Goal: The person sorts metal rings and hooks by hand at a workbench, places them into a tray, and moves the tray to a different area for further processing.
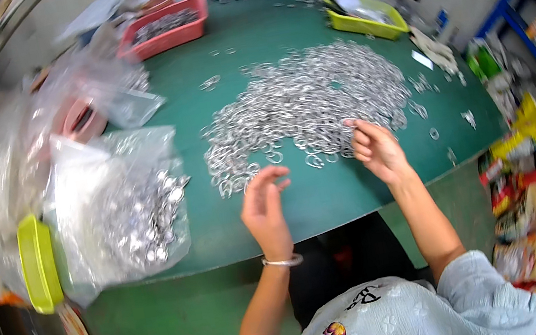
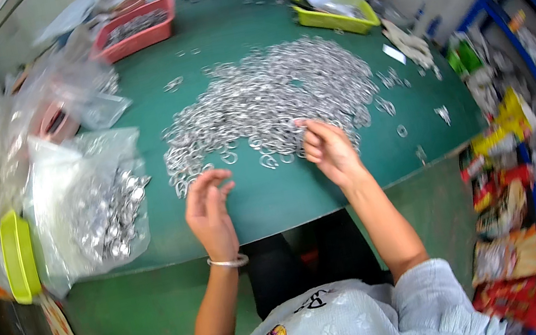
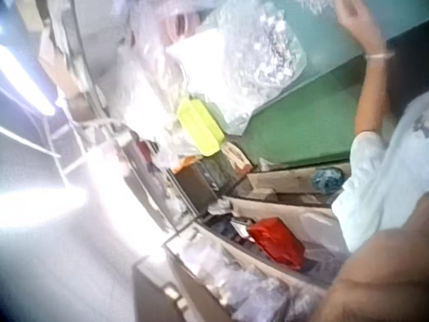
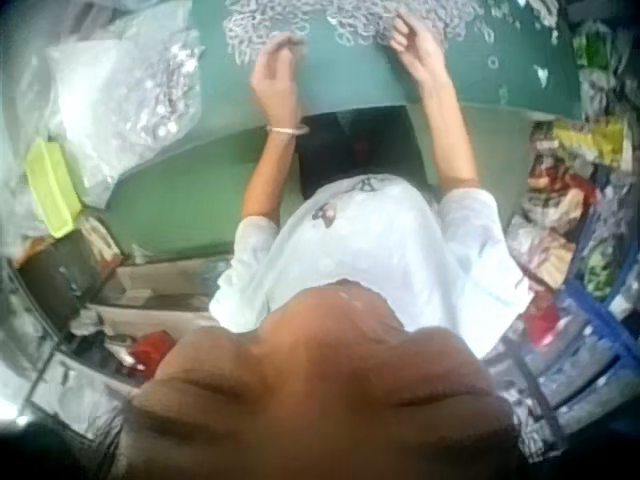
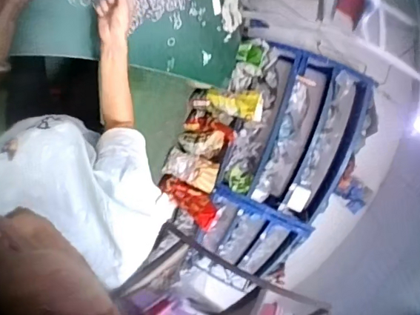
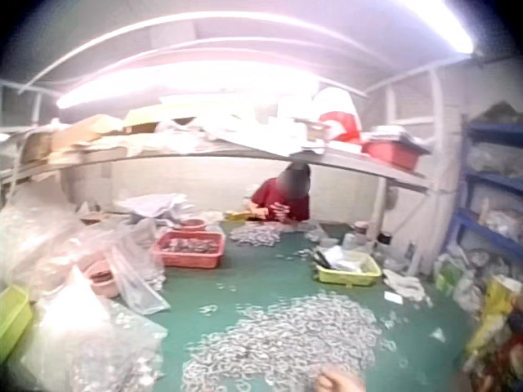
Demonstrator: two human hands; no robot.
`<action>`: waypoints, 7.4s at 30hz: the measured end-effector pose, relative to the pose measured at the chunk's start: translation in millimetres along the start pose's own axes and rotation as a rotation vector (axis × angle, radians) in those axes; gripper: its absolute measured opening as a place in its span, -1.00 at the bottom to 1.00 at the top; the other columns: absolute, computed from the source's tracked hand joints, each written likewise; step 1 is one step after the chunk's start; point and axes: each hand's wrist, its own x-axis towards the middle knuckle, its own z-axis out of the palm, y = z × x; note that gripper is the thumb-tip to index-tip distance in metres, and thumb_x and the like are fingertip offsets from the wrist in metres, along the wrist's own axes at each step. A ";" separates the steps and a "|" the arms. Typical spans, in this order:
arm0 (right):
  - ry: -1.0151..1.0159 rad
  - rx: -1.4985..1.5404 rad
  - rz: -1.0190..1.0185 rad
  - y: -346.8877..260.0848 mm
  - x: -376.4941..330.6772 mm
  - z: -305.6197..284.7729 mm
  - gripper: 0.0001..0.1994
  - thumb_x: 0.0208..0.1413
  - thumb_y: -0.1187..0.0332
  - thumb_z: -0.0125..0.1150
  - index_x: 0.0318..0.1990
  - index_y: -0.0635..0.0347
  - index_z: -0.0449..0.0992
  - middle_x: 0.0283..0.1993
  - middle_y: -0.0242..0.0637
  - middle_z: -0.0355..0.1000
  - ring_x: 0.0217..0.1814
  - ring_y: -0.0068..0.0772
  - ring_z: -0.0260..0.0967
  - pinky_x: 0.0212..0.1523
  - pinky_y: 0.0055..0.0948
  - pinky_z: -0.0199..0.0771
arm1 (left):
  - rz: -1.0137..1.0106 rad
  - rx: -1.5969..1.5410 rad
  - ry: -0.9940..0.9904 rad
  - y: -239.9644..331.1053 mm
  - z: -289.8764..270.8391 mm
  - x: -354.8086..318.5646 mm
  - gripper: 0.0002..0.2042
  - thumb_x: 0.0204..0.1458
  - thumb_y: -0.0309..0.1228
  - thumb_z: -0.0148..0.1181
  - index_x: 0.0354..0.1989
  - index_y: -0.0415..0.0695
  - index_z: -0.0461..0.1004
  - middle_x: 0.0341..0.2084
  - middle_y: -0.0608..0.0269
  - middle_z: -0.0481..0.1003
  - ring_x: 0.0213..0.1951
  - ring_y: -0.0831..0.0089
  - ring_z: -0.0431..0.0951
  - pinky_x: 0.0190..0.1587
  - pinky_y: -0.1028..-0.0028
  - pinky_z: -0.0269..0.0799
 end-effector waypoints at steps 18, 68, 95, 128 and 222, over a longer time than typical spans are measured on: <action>0.135 -0.155 -0.130 -92.5 -35.3 -130.1 -0.80 0.11 0.37 -0.03 -0.23 0.32 0.41 -0.64 -0.58 0.05 -0.67 -0.76 -0.10 -0.73 -0.73 -0.15 | -0.099 0.499 -0.237 -51.7 21.2 -62.5 -0.84 0.06 -0.61 -0.07 -0.21 -0.35 0.39 -0.34 0.20 0.44 -0.26 0.52 0.44 -0.16 0.57 0.34; 1.047 -1.609 -0.831 -177.6 67.0 -317.5 -0.85 -0.14 0.35 0.19 -0.37 0.16 0.49 -0.24 -0.17 0.34 -0.11 -0.13 0.26 -0.09 -0.25 0.31 | -0.058 0.726 -0.116 -62.4 43.0 -59.1 -0.88 0.04 -0.62 -0.07 -0.33 -0.34 0.42 -0.43 0.22 0.41 -0.38 0.55 0.40 -0.31 0.61 0.32; 0.093 -1.544 -0.531 -126.7 54.6 -207.4 -0.45 0.04 -0.04 -0.03 0.08 0.15 0.28 0.22 0.00 0.03 0.30 -0.02 -0.11 0.24 -0.18 -0.09 | 0.063 0.862 -0.066 -69.6 48.0 -63.9 -0.89 0.00 -0.64 -0.04 -0.38 -0.30 0.44 -0.47 0.27 0.43 -0.47 0.63 0.40 -0.45 0.69 0.27; 0.427 -1.558 -0.714 -108.8 152.1 -203.7 -0.54 0.04 0.06 -0.01 0.00 0.20 0.34 0.10 -0.08 0.20 0.20 -0.06 0.05 0.18 -0.21 0.01 | 0.282 1.180 0.019 -76.4 67.2 -63.5 -0.87 -0.12 -0.67 -0.01 -0.50 -0.24 0.49 -0.53 0.26 0.47 -0.61 0.58 0.39 -0.69 0.67 0.19; 0.188 -1.510 -0.928 -119.9 133.7 -161.1 -0.72 0.06 0.32 0.03 -0.10 0.27 0.38 -0.01 -0.14 0.26 0.05 -0.14 0.16 0.08 -0.30 0.11 | 0.554 1.271 0.063 -77.8 52.5 -59.5 -0.84 -0.37 -0.68 0.04 -0.58 -0.16 0.46 -0.60 0.22 0.44 -0.60 0.30 0.42 -0.55 0.46 0.32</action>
